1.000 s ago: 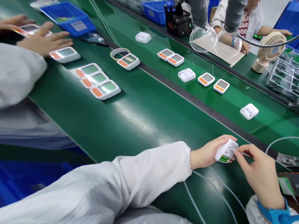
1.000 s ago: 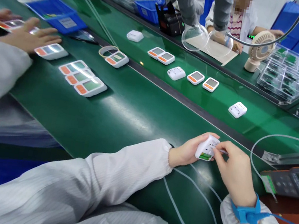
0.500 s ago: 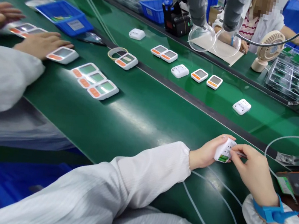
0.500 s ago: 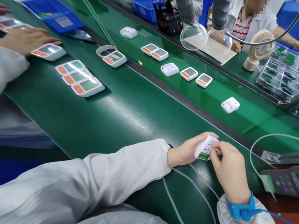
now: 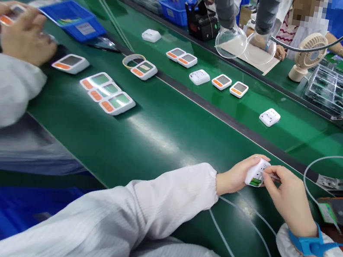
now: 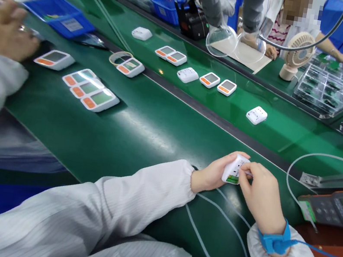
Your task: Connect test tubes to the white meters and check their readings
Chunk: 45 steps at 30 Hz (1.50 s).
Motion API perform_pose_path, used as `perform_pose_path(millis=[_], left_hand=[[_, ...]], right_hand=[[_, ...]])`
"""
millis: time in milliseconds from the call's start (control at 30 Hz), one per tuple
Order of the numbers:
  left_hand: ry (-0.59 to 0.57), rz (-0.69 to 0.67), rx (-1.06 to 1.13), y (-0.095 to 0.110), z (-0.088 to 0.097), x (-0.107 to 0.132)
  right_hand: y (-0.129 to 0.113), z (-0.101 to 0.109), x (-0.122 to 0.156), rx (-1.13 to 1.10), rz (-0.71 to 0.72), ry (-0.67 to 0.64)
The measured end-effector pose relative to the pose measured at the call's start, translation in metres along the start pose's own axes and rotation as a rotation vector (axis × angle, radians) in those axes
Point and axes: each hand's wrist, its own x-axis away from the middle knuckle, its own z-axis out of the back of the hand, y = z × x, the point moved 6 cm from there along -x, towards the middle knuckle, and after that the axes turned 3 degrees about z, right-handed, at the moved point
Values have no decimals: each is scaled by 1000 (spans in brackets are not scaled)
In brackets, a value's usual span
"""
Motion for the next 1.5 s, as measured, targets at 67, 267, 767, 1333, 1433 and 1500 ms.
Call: perform_pose_path(millis=[67,267,767,1333,1433,1500], left_hand=[[-3,1,2,0,0,0],[-8,-14,-10,2,-2,0],[-21,-14,0,0,-1,-1],[-20,-32,-66,-3,2,-2],[-16,-35,-69,-4,2,-2],[-19,-39,-76,-4,3,-2]], right_hand=[[1,0,0,2,3,-2],[2,1,1,44,6,-9],[3,0,0,19,-5,-12],[5,-8,0,78,-9,23],[5,-8,0,79,-13,27],[6,-9,0,74,-28,38]])
